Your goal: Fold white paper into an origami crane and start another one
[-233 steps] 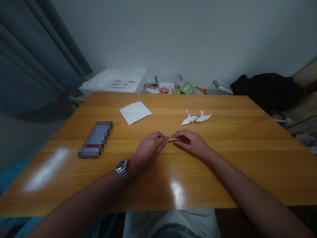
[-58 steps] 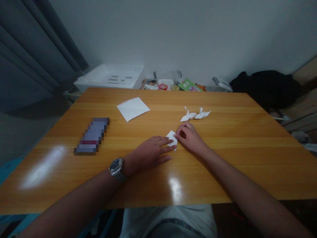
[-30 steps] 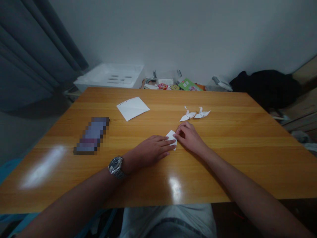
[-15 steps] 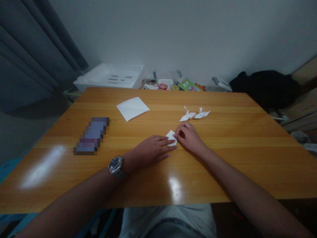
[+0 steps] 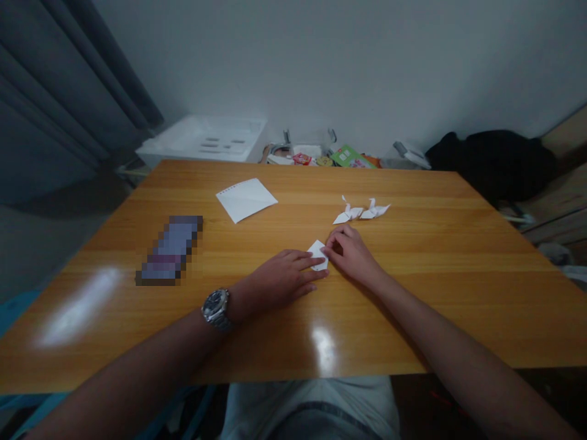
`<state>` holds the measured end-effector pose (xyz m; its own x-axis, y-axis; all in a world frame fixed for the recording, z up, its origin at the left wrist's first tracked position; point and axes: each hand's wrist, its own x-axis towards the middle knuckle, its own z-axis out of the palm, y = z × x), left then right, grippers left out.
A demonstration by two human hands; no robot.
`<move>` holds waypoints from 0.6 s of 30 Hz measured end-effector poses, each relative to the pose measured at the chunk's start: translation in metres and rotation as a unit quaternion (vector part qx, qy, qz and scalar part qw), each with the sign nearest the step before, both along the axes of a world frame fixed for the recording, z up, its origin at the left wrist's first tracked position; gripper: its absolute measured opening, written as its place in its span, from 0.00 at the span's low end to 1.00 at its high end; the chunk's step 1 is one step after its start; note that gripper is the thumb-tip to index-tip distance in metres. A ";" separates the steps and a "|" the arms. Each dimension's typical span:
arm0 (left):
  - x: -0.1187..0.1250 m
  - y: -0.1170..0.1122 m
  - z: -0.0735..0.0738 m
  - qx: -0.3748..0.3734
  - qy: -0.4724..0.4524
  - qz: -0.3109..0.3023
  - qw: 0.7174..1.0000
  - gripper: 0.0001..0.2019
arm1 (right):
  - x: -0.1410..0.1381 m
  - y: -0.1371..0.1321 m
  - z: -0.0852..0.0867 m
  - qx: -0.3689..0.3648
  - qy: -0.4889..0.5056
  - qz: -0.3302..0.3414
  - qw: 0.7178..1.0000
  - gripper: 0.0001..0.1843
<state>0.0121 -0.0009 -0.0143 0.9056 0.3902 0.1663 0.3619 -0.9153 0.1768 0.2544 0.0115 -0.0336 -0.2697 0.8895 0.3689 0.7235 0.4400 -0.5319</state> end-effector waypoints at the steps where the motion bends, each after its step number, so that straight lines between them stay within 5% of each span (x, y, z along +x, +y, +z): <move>1: 0.001 0.000 0.000 0.000 0.000 0.001 1.000 0.20 | 0.000 0.000 0.000 0.001 0.000 0.001 1.000 0.05; 18: 0.005 -0.009 0.008 -0.014 -0.011 0.040 0.999 0.22 | 0.001 0.000 -0.002 0.006 0.001 0.004 1.000 0.05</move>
<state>0.0168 -0.0103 -0.0068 0.8677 0.4657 0.1737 0.4292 -0.8783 0.2109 0.2558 0.0112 -0.0354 -0.2752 0.8830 0.3802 0.7188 0.4516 -0.5285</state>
